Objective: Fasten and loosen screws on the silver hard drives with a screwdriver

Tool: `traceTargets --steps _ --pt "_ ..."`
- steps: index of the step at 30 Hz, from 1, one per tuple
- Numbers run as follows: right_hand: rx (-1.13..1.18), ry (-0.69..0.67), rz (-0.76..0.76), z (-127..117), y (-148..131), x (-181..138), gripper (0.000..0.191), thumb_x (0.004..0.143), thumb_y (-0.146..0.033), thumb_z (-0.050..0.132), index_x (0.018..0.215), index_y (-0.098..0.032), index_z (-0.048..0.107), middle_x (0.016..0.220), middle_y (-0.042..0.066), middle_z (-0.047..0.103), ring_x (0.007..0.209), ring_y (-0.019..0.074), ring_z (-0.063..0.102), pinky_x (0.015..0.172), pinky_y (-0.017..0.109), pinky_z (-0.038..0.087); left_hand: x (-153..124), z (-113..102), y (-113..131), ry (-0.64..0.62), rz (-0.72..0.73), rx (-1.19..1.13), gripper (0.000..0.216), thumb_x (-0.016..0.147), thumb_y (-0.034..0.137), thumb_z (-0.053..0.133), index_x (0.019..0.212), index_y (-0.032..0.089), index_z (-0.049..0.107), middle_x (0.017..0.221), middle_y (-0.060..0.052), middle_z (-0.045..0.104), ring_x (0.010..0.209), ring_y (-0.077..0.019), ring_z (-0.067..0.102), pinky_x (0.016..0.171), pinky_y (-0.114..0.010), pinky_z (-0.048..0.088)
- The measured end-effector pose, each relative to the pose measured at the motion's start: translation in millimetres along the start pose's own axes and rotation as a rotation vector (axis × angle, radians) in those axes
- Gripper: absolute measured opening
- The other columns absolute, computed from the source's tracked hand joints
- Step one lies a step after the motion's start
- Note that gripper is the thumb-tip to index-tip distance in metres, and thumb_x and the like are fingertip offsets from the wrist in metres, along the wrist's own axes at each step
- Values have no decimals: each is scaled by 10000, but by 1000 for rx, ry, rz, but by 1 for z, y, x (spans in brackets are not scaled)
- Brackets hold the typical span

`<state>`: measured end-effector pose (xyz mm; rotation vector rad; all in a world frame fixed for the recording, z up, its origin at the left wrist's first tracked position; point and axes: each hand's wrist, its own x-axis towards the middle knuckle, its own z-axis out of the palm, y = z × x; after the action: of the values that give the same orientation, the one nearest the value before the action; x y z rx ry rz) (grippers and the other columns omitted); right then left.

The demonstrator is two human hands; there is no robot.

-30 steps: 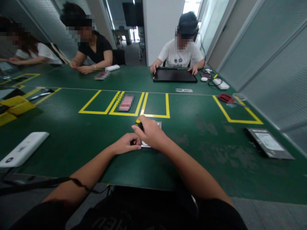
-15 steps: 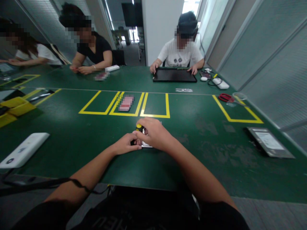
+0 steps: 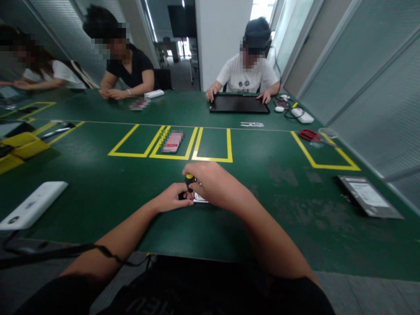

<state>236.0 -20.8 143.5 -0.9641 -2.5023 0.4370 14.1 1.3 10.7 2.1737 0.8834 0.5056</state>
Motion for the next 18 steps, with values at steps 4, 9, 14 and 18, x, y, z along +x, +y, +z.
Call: traceTargets --steps 4,9,14,18 --pt "16 53 -47 2 -3 5 156 955 -208 586 1043 -146 698 1044 60 677 974 175 587 862 289 412 0 1 -1 7 -2 12 174 804 317 711 804 155 647 718 19 598 656 -113 532 640 -236 401" --pt "3 88 -71 5 -4 6 135 958 -224 604 971 -141 710 925 53 664 914 164 553 796 272 392 -1 1 -7 44 37 62 200 810 358 716 855 172 660 845 -13 651 817 -169 579 750 -281 439" --pt "63 138 -5 3 -5 1 124 898 -209 643 998 -135 643 924 32 643 793 129 541 747 252 383 0 1 -8 35 67 50 216 821 377 710 870 172 665 932 -34 666 937 -200 574 862 -320 439" --pt "85 136 10 2 -5 -1 73 880 -145 588 945 -136 619 842 18 626 751 124 531 738 251 370 1 1 -5 24 83 37 186 829 350 698 855 173 648 902 -25 646 888 -179 559 835 -304 434"
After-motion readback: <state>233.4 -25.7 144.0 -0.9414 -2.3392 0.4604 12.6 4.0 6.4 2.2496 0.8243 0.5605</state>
